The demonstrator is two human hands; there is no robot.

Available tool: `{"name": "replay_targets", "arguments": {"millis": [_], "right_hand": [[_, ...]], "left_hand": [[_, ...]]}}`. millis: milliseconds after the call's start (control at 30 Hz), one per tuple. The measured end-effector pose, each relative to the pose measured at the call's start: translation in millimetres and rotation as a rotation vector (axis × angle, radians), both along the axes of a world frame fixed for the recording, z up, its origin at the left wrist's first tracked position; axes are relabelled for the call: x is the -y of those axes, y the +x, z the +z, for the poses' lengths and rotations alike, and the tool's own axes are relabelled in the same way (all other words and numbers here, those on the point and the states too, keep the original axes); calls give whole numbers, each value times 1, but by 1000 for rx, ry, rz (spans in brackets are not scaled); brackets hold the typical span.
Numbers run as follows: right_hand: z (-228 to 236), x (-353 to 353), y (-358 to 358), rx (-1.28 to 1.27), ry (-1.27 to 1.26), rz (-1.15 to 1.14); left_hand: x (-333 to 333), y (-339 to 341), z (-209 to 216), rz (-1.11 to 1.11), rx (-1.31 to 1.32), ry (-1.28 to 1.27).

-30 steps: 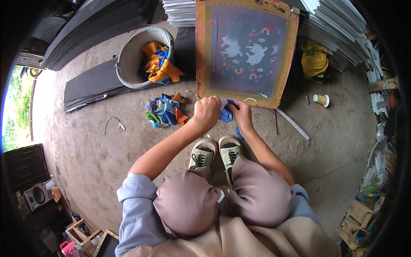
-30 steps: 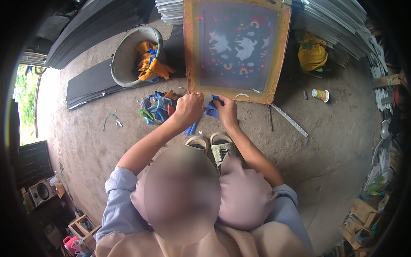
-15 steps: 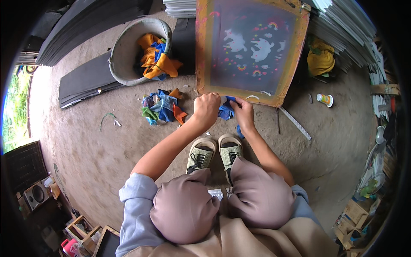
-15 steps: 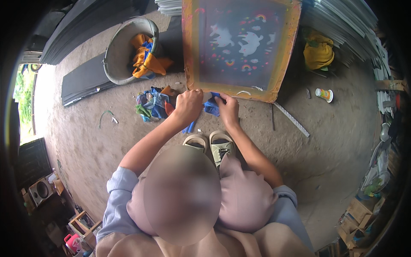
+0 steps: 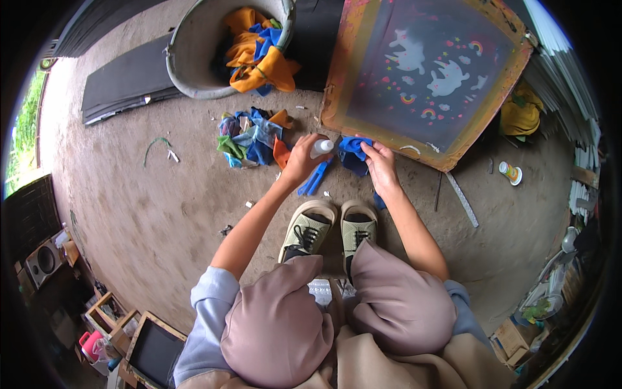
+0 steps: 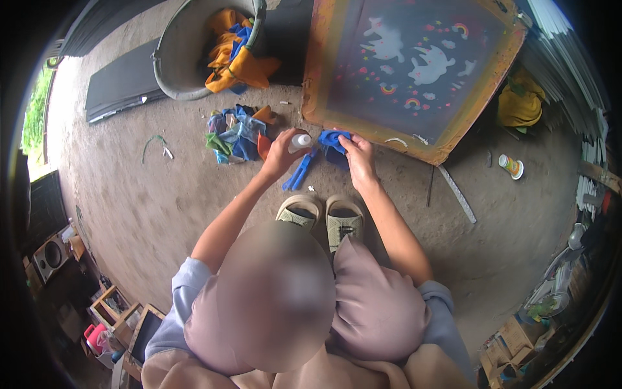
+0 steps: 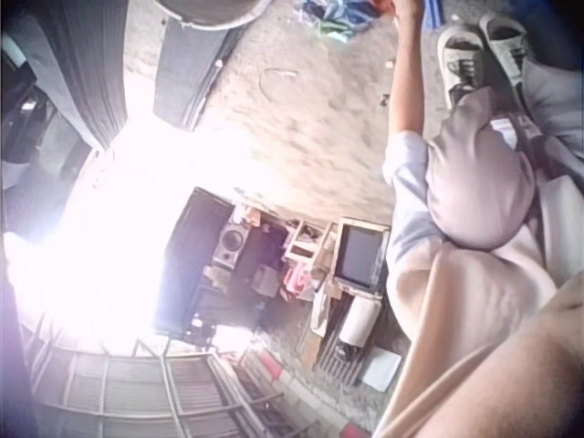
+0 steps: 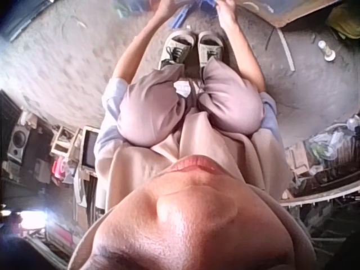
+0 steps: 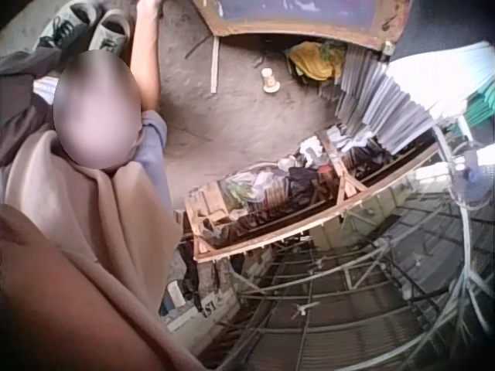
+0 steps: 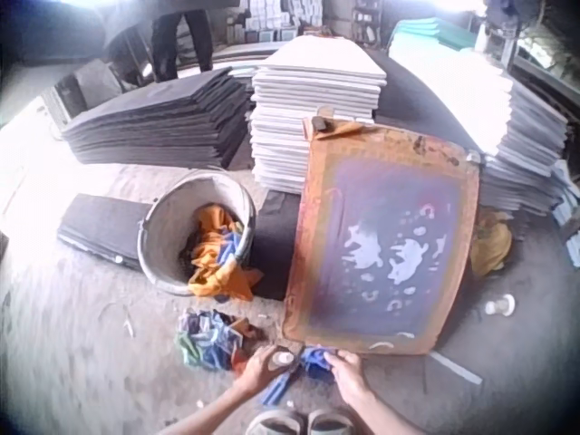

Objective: The person sits on the floor and cleans a rectangular printing plate with a unicorn design using a blue cloth and a liquid from a small bottle. They repeatedly wipe the surface, flip the plate, and reapply liquid to continue cleaning.

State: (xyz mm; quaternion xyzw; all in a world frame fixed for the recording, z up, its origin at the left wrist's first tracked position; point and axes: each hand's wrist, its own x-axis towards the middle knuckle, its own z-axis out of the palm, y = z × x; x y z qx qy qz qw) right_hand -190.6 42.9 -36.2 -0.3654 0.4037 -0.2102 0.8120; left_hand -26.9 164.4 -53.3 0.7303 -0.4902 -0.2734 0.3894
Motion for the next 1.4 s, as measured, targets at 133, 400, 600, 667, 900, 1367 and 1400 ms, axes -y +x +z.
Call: {"name": "replay_targets", "arguments": {"millis": [133, 400, 600, 667, 900, 1367, 1400], "right_hand": [[-3, -7, -4, -45, 37, -55], [7, 14, -30, -13, -47, -301], [63, 79, -33, -89, -475, -553], [83, 109, -22, -241, -700, -595], [116, 181, 46, -445, -1486, -643], [62, 195, 34, -785, -2291, 443], [52, 188, 39, -727, -2202, 361]], "left_hand": [[-15, 4, -27, 57, -196, 17], [-6, 5, 1, 73, -148, -57], [14, 13, 34, 134, -94, -81], [24, 18, 48, 148, -109, -80], [61, 28, 49, 139, 18, -198], [98, 53, 38, 62, 103, -312], [103, 50, 38, 56, 86, -306]]}}
